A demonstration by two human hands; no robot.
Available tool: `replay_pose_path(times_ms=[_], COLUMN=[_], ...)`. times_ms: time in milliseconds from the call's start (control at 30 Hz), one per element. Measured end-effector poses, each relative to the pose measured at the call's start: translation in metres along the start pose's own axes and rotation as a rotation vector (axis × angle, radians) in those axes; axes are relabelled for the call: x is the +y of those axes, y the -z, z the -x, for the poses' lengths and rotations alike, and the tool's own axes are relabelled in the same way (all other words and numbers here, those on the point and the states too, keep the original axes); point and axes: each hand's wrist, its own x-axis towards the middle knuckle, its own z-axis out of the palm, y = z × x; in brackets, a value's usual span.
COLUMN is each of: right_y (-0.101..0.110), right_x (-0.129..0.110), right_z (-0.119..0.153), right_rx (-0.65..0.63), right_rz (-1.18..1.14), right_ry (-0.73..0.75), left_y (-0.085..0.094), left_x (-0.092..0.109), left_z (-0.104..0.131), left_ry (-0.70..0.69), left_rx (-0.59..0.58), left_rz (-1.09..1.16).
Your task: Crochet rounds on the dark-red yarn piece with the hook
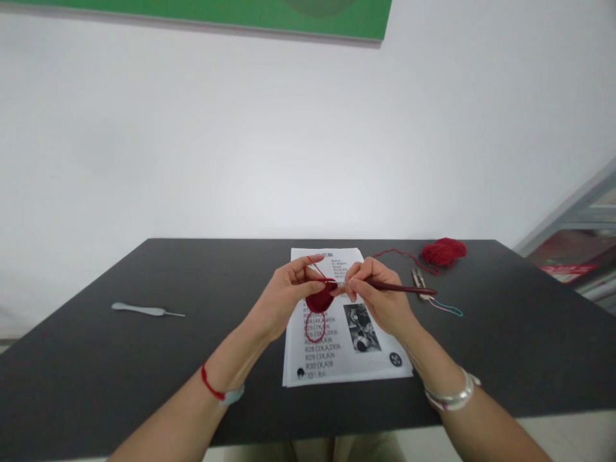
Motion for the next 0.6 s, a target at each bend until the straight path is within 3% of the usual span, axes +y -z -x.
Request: replay_pose_path(times_ms=[267,433,600], right_y=[0.004,-0.003,-0.004], right_x=[0.006,0.006,0.009], right_z=[0.01,0.014,0.014], right_rx=[0.027,-0.018,-0.101], right_rz=[0.384,0.723,0.914], right_ry=[0.116,0.399,0.61], left_y=[-0.008,-0.012,-0.014], left_x=[-0.002,-0.007,-0.011], left_z=[0.0,0.0,0.002], left_ry=[-0.086,-0.121,-0.121], left_rx=[0.094,0.175,0.216], left_rz=[-0.161,-0.242,-0.28])
